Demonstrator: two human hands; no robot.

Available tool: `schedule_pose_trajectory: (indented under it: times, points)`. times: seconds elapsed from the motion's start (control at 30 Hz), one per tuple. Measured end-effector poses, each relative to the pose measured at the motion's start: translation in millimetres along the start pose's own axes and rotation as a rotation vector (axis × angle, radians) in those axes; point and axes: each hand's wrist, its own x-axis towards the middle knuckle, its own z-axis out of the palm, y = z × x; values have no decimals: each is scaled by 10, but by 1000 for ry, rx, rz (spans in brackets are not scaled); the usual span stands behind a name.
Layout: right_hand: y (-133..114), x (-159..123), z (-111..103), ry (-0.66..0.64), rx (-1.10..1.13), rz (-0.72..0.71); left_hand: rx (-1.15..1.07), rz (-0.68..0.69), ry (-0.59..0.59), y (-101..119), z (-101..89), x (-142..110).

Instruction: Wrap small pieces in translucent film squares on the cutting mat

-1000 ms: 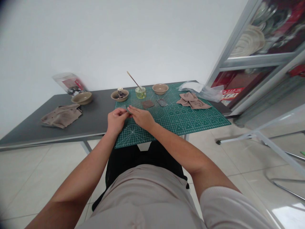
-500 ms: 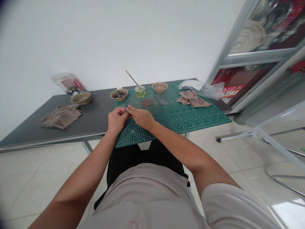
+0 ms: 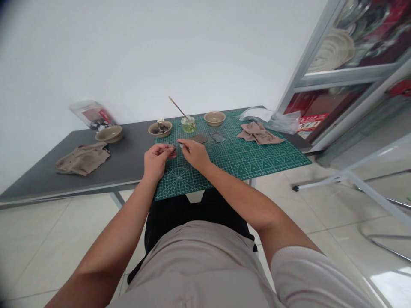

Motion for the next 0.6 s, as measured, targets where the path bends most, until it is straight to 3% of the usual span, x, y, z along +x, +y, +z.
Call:
schedule_pose_trajectory:
  times: [0.27,0.43,0.6]
  points:
    - [-20,2,-18,15,57,-7,75,7,-112,-23,12,26]
    - [-32,-2,-19,-19,31,-38,200,107,-79,-57,-26,47]
    - [-56,-27,-21,-65,14,-73,292,95,-95,-38,-41,34]
